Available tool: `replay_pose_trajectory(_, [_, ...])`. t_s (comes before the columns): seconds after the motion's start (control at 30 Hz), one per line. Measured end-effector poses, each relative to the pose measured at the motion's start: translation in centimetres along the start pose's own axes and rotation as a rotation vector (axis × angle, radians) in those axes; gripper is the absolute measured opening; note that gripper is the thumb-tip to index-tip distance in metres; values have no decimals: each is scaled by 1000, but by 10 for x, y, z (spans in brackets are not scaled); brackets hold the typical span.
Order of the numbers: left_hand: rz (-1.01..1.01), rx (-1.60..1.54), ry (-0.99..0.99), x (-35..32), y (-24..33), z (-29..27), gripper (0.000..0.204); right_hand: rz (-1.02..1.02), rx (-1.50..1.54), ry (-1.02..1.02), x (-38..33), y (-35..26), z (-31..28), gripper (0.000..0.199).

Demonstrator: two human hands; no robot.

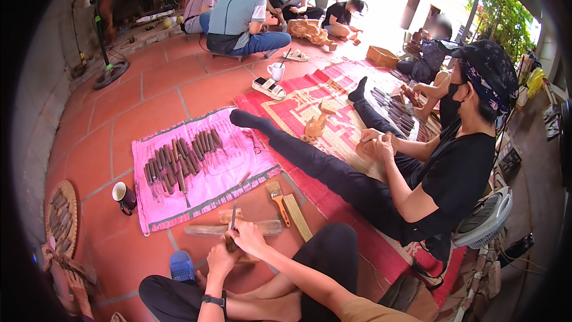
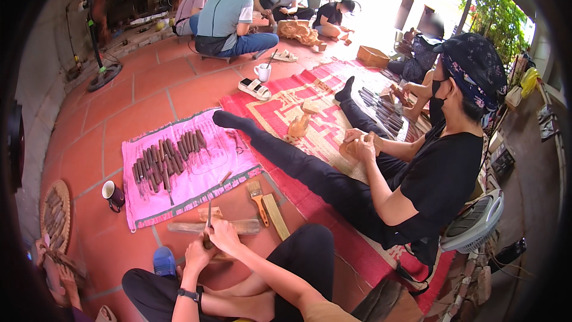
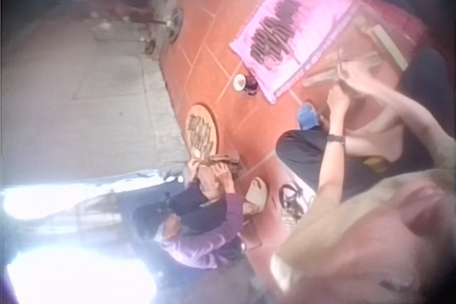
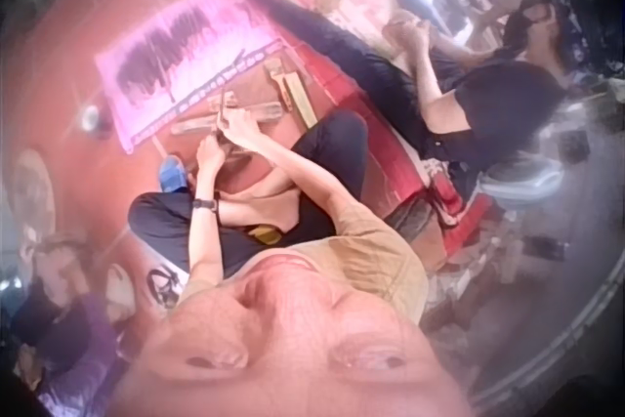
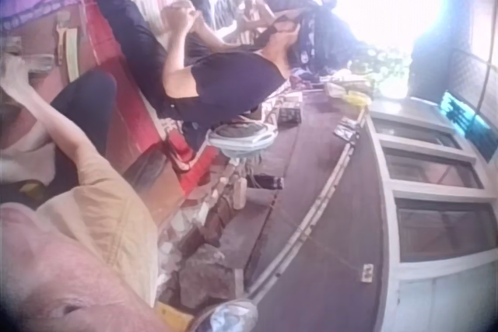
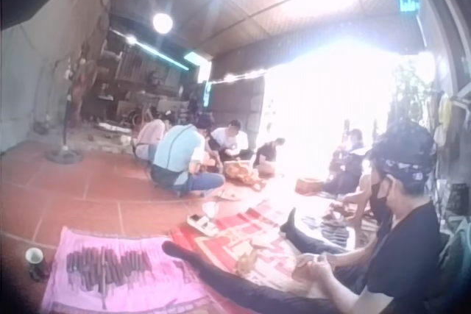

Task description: The person sits on the floor and uses a small knife to carve a piece of wood held in their left hand. They repeatedly scrape and shape the wood, occasionally rotating it to access different sides. Other people are visible in the background performing similar tasks.

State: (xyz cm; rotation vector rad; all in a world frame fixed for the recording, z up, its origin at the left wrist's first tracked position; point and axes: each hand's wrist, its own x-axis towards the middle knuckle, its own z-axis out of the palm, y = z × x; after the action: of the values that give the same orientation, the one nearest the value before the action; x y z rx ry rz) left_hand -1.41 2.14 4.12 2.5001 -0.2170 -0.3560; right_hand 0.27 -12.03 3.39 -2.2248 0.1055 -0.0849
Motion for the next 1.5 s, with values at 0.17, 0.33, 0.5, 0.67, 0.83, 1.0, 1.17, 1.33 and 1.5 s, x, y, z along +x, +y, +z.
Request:
replay_pose_trajectory(0.17, [-22, 23, -36, 2, 2, -2, 66, -24, -5, -8, -9, 1, 2, 13])
replay_pose_trajectory(0.33, [-38, 21, 35, -3, 6, -3, 52, 8, 114, -1, -1, 4, -1, 14])
replay_pose_trajectory(0.5, [13, 42, -31, 3, -4, 2, 66, -45, -24, -50, -16, 2, 5, 16])
replay_pose_trajectory(0.67, [5, 51, 15, -3, 5, -3, 62, 1, 86, 15, 3, 6, -2, 16])
replay_pose_trajectory(0.83, [32, 22, -17, 2, -2, 1, 68, -29, 39, -82, -11, 2, -2, 17])
replay_pose_trajectory(1.0, [-1, 70, 13, -4, 9, -6, 68, 34, 37, -11, 7, 11, -3, 17])
replay_pose_trajectory(1.17, [33, 7, 7, 0, -2, -1, 71, -58, 85, -116, -15, 5, -2, 16])
replay_pose_trajectory(1.33, [10, 75, 5, -2, 10, -4, 82, 21, 196, 42, 8, 20, 1, 16])
replay_pose_trajectory(1.5, [25, 45, -44, 1, 0, -4, 91, -49, 161, -82, -8, 15, 2, 18])
